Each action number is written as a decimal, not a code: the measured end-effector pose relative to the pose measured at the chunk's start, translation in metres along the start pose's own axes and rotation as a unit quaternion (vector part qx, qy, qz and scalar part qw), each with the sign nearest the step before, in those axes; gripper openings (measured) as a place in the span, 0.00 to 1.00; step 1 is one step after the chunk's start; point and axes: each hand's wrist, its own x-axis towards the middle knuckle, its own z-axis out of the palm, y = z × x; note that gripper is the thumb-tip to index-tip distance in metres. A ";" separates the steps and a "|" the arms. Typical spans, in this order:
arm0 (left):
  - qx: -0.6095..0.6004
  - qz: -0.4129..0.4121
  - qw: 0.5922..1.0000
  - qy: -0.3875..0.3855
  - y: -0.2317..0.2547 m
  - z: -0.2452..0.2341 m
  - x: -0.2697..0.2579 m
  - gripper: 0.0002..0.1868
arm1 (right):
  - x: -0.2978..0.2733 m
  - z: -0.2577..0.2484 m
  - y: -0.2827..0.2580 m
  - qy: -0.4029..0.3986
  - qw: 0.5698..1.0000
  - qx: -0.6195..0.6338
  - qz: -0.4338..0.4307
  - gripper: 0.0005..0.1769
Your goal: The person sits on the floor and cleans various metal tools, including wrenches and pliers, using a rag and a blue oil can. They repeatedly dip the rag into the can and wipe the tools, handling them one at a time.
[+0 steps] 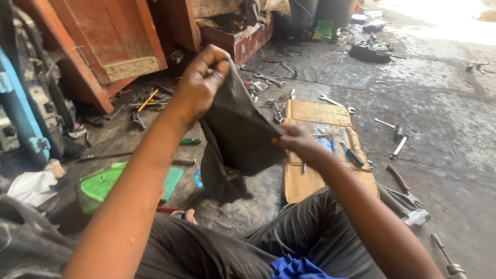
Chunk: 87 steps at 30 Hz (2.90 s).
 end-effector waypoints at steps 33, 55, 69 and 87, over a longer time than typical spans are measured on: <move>0.069 -0.303 0.950 0.030 -0.255 0.131 -0.088 0.07 | -0.136 -0.165 0.045 0.065 0.896 -0.373 0.231 0.21; 0.318 0.283 0.844 -0.326 -0.084 0.248 -0.237 0.09 | -0.161 -0.150 0.057 0.256 0.904 -0.267 0.213 0.18; 0.136 -0.142 0.828 -0.525 -0.022 0.184 -0.236 0.16 | -0.158 -0.130 0.042 0.253 0.908 -0.312 0.123 0.11; 0.217 -0.199 0.930 -0.221 -0.116 0.196 -0.133 0.16 | -0.184 -0.012 0.012 0.054 0.906 -0.420 -0.017 0.21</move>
